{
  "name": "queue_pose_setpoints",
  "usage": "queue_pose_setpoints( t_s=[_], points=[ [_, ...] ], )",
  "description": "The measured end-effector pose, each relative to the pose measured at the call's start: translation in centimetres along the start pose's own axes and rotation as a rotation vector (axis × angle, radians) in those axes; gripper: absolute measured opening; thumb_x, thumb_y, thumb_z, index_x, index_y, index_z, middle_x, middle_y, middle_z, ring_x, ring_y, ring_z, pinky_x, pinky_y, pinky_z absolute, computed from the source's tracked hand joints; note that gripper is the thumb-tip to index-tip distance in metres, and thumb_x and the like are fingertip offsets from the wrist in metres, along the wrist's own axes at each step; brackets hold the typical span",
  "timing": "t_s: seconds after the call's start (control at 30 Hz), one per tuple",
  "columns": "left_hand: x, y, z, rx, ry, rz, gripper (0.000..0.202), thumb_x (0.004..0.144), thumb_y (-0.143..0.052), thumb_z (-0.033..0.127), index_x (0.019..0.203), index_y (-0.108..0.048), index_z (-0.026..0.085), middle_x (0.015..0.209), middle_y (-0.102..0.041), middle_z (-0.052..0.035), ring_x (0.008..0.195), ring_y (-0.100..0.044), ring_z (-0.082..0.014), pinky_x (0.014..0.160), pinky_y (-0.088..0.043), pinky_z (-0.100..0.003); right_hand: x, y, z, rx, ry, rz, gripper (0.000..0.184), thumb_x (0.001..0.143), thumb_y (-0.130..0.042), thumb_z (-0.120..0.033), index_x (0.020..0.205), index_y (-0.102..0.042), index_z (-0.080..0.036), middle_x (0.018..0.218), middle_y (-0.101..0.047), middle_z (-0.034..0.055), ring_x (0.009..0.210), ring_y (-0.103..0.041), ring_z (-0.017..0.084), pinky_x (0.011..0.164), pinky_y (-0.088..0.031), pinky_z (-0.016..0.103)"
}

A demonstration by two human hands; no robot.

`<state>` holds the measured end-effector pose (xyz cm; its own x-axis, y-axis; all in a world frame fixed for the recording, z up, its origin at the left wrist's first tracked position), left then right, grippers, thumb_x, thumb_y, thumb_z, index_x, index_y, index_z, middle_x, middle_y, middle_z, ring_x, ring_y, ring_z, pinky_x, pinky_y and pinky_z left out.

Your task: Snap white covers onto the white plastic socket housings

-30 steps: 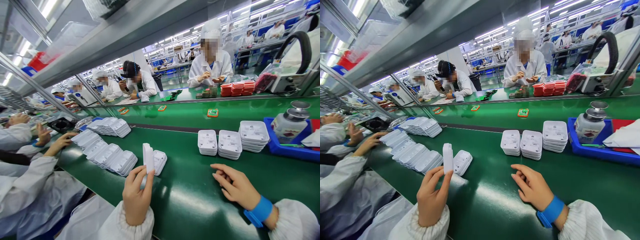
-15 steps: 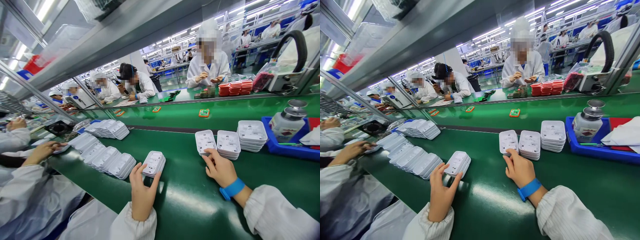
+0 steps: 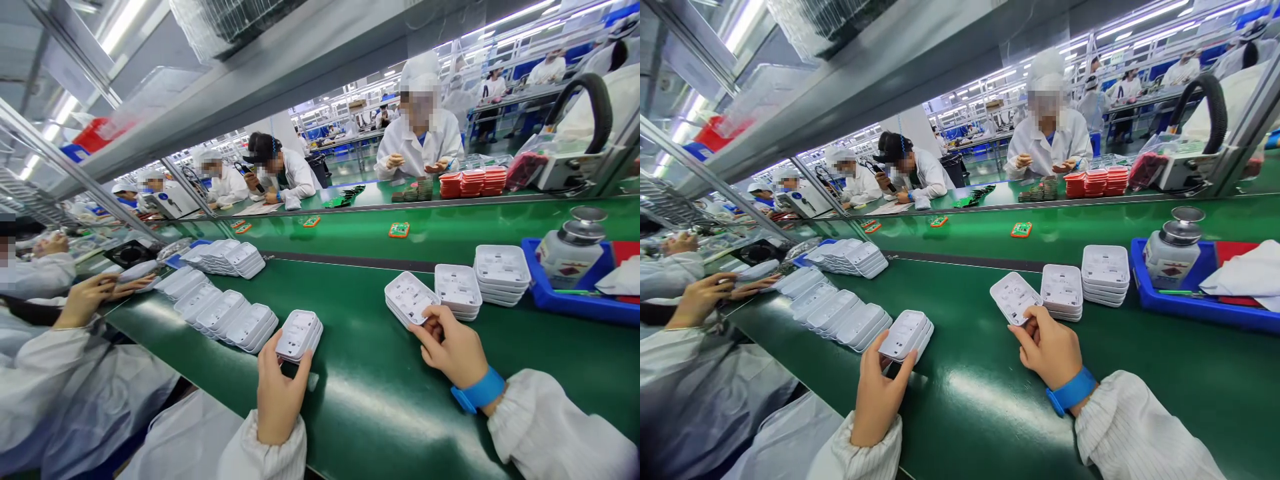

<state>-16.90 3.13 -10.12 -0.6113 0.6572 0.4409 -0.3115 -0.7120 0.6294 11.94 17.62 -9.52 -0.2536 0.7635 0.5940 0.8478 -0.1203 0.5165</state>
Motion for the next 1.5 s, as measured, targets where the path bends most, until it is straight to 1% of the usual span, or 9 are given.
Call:
queue_pose_setpoints(
  t_s=[0.2,0.37,0.53,0.7,0.8,0.93,1.3,1.4,1.5],
  points=[
    [-0.1,1.8,-0.4,0.092,-0.028,0.049,0.051,0.079,-0.056,0.043,0.123,-0.044,0.020,0.126,-0.042,-0.0137,0.121,-0.040,-0.0320,0.098,-0.039,-0.051,-0.3,0.8,-0.9,0.150,0.062,-0.010,0.017,0.084,-0.047,-0.027,0.098,-0.042,-0.018,0.061,-0.054,-0.0028,0.042,-0.049,0.013,0.045,-0.038,0.021],
    [-1.4,3.8,3.1,-0.010,-0.137,0.267,0.046,0.079,-0.060,0.038,0.119,-0.047,0.020,0.132,-0.039,-0.0137,0.127,-0.035,-0.0315,0.103,-0.035,-0.050,-1.1,0.9,-3.8,0.257,0.137,-0.096,0.013,0.082,-0.045,-0.023,0.094,-0.043,-0.020,0.057,-0.050,-0.0054,0.041,-0.045,0.012,0.044,-0.037,0.020],
    [-3.4,-0.1,9.2,-0.315,-0.300,-0.023,0.045,0.083,-0.056,0.027,0.125,-0.041,0.026,0.138,-0.036,-0.0111,0.130,-0.034,-0.0286,0.105,-0.033,-0.049,-4.0,-0.8,-5.3,0.614,-0.068,-0.368,0.011,0.087,-0.045,-0.030,0.090,-0.042,-0.020,0.058,-0.047,-0.0047,0.046,-0.045,0.012,0.044,-0.033,0.020],
    [-6.1,-5.1,13.0,-0.457,-0.367,-0.463,0.052,0.083,-0.057,0.034,0.131,-0.036,0.026,0.135,-0.044,-0.0106,0.125,-0.042,-0.0262,0.102,-0.038,-0.042,-7.0,-1.8,-3.8,0.961,-0.367,-0.553,0.037,0.092,-0.047,-0.055,0.087,-0.040,-0.019,0.058,-0.051,-0.0033,0.047,-0.044,0.011,0.046,-0.033,0.019],
    [-7.1,-6.9,12.3,-0.457,-0.258,-0.594,0.046,0.084,-0.057,0.033,0.126,-0.038,0.026,0.121,-0.058,-0.0065,0.112,-0.055,-0.0205,0.095,-0.044,-0.034,-7.0,-1.7,-2.1,1.015,-0.475,-0.536,0.048,0.089,-0.048,-0.065,0.085,-0.041,-0.018,0.052,-0.049,-0.0043,0.042,-0.041,0.009,0.043,-0.031,0.017],
    [-7.3,-7.5,11.1,-0.349,-0.209,-0.610,0.032,0.084,-0.057,0.031,0.114,-0.047,0.025,0.107,-0.065,-0.0035,0.099,-0.061,-0.0180,0.087,-0.048,-0.030,-6.3,-1.7,-1.1,0.992,-0.512,-0.515,0.052,0.087,-0.049,-0.068,0.088,-0.045,-0.016,0.051,-0.047,-0.0047,0.041,-0.041,0.009,0.041,-0.031,0.017],
    [-7.3,-7.3,12.6,-0.396,-0.270,-0.653,0.019,0.084,-0.057,0.024,0.103,-0.053,0.024,0.094,-0.062,0.0003,0.085,-0.059,-0.0135,0.076,-0.046,-0.024,-5.3,-0.5,-2.0,0.579,-0.290,-0.538,0.023,0.083,-0.049,-0.030,0.101,-0.052,-0.015,0.060,-0.042,-0.0049,0.048,-0.043,0.011,0.044,-0.031,0.020],
    [-7.3,-7.6,11.7,-0.527,-0.123,-0.716,0.015,0.083,-0.059,0.027,0.098,-0.057,0.022,0.091,-0.062,-0.0003,0.085,-0.057,-0.0140,0.076,-0.045,-0.023,-5.2,-0.6,-2.3,0.552,-0.274,-0.547,0.027,0.081,-0.050,-0.028,0.105,-0.052,-0.015,0.059,-0.043,-0.0053,0.047,-0.042,0.011,0.044,-0.031,0.019],
    [-7.0,-8.1,9.7,-0.824,0.207,-0.710,0.020,0.081,-0.062,0.035,0.094,-0.059,0.021,0.086,-0.061,-0.0001,0.080,-0.056,-0.0135,0.073,-0.045,-0.022,-5.3,-0.7,-2.6,0.534,-0.228,-0.559,0.025,0.082,-0.051,-0.027,0.102,-0.055,-0.014,0.060,-0.046,-0.0045,0.047,-0.042,0.011,0.045,-0.031,0.019]
  ],
)
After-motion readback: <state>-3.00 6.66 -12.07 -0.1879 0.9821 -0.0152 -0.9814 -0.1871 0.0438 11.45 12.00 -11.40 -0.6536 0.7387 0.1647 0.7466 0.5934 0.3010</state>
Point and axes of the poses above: each hand's wrist, its own x-axis towards the middle knuckle, its own y-axis out of the back of the hand, z = x × y, the point moved 8 cm from there along x, towards the middle knuckle
